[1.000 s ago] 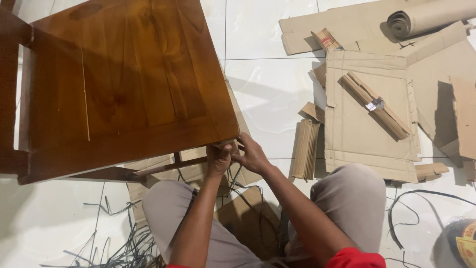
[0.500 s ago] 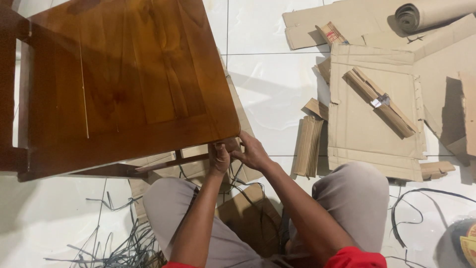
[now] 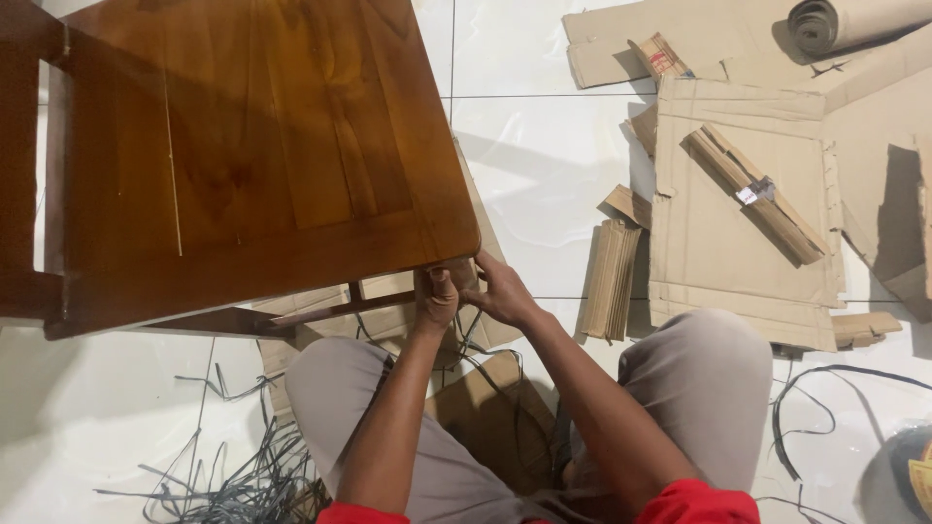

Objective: Wrapping a wooden chair leg with cardboard and cutting cardboard rolls with scissors

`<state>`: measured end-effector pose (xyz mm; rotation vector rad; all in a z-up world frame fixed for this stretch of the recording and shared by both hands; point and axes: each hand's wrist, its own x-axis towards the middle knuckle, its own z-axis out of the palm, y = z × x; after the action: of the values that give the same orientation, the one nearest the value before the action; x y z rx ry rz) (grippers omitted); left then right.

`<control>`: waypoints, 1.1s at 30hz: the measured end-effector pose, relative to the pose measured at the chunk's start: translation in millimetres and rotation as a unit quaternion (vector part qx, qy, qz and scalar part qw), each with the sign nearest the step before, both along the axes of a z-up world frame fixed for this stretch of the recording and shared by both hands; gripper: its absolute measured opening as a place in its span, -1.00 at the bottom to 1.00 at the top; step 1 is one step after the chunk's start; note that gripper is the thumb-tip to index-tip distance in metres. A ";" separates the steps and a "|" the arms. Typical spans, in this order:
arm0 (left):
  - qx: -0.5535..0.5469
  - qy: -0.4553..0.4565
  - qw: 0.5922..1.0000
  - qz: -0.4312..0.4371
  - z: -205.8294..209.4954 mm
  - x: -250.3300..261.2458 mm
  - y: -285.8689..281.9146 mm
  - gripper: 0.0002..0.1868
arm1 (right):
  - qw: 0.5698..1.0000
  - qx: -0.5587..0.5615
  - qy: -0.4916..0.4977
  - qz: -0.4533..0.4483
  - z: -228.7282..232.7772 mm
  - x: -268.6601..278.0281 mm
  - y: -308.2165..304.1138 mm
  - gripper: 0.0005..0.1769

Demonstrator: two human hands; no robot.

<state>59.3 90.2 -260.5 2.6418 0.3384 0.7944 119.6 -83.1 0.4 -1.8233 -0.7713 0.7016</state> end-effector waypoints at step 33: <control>-0.001 -0.329 0.923 0.200 66.4 48.4 -49.4 -0.59 | 0.898 -0.336 -0.218 0.183 -151.2 -100.7 -27.1 -0.57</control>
<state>107.7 40.8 -194.1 2.1429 0.6843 1.7312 19.0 -110.2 -150.8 -2.5498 -1.3087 0.8832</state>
